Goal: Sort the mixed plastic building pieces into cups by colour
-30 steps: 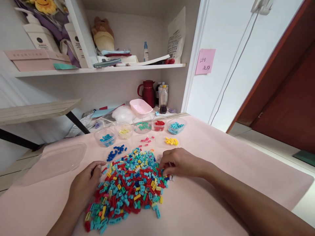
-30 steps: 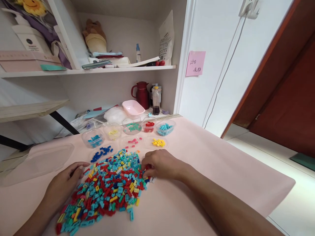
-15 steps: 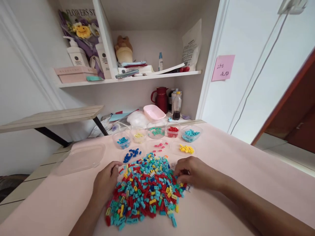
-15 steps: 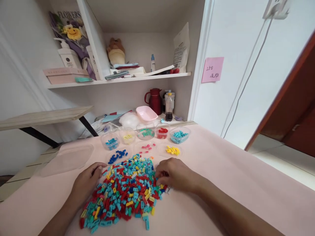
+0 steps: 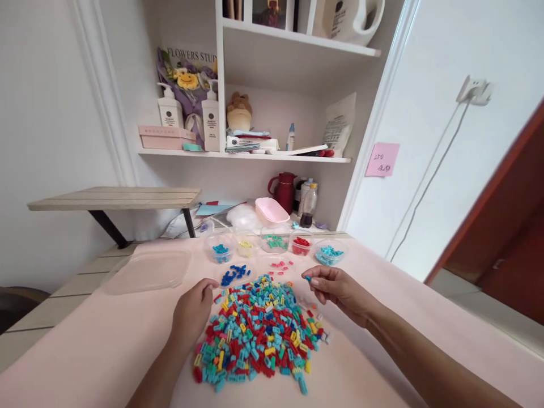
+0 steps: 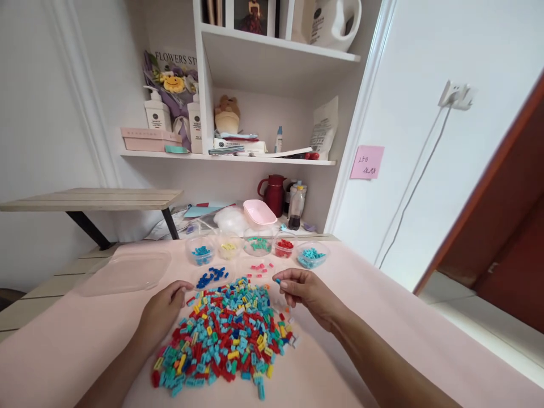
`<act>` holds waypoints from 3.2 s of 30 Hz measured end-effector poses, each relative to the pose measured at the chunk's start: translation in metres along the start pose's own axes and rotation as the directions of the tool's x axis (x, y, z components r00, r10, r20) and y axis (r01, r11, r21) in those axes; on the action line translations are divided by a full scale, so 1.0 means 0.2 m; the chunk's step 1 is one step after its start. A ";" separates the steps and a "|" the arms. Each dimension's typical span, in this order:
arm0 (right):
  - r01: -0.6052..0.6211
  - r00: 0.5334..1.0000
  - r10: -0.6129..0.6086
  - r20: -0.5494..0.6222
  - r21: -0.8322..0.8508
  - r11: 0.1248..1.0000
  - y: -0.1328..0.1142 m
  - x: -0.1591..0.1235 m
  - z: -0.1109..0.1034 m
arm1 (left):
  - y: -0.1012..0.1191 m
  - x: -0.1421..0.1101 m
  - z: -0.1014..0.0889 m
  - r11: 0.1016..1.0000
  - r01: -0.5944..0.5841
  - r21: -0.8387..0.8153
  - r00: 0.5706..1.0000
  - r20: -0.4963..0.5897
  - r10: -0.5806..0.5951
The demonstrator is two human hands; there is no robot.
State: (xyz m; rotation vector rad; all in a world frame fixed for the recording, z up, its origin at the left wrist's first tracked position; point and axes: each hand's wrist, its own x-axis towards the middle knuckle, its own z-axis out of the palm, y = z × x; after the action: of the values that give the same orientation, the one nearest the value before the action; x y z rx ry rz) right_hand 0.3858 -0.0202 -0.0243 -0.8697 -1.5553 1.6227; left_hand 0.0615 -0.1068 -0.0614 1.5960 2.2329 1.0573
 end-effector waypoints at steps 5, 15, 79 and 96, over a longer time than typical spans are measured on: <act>-0.059 0.998 0.061 -0.030 0.073 0.996 -0.02 0.03 0.03 | -0.01 0.00 0.01 0.999 -0.016 -0.034 1.000 -0.007 0.015; 0.044 0.999 -0.051 -0.011 -0.364 0.930 -0.08 0.40 0.38 | -0.01 -0.01 0.02 0.999 -0.007 -0.041 0.999 -0.053 0.004; 0.189 0.967 -0.038 0.253 -0.610 0.770 0.07 0.01 -0.18 | -0.06 0.07 0.00 0.997 0.041 0.063 0.998 0.038 -0.044; 0.180 0.982 -0.051 0.184 -0.803 0.568 0.09 0.00 -0.10 | -0.01 0.05 -0.01 0.997 0.023 0.075 1.000 0.016 -0.024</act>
State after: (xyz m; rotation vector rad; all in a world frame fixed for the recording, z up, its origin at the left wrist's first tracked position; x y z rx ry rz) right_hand 0.4019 -0.0095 -0.0440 -1.0817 -2.4817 0.7940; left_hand 0.0547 -0.0994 -0.0597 1.5980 2.3000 0.9609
